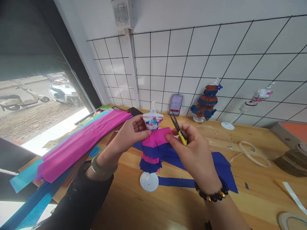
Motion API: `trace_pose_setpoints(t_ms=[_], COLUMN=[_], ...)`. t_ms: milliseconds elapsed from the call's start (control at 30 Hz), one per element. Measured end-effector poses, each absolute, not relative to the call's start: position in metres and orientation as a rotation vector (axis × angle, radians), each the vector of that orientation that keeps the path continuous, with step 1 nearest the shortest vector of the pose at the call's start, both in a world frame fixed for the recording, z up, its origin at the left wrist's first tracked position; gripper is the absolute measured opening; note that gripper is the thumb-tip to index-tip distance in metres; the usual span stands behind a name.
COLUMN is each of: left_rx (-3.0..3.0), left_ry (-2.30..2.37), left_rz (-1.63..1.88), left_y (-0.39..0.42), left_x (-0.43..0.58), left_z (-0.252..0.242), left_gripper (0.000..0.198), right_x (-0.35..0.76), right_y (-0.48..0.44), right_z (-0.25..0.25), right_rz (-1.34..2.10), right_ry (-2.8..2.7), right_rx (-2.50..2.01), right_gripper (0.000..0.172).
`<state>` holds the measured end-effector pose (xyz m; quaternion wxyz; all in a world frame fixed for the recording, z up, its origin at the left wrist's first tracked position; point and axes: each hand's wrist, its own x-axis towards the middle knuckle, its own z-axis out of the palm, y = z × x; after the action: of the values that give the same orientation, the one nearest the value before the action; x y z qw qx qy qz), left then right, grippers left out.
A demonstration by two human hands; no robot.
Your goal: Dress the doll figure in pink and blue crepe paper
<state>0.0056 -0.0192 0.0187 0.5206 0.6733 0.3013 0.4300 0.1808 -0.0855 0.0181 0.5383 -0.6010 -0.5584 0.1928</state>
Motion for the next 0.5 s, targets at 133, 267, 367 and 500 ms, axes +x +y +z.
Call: trace_pose_setpoints(t_ms=[133,267,367,500], left_rx=[1.631,1.621,1.602,1.565], left_ry=[0.656,0.635,0.622,0.615], left_rz=[0.95,0.925,0.921,0.935], left_y=[-0.018,-0.016,-0.014,-0.009], left_x=[0.004,0.002,0.002,0.004], left_z=[0.018,0.017,0.015,0.008], left_gripper=[0.032,0.03,0.031,0.028], right_x=[0.184,0.19,0.195,0.202], right_y=[-0.089,-0.092,-0.095,-0.102], right_z=[0.02,0.021,0.026,0.037], right_rz=[0.314,0.302,0.319,0.301], right_ry=[-1.346,-1.324,-1.292,-1.307], right_rx=[-1.48,-1.527,-1.56,-1.697], right_gripper=[0.022,0.024,0.025,0.021])
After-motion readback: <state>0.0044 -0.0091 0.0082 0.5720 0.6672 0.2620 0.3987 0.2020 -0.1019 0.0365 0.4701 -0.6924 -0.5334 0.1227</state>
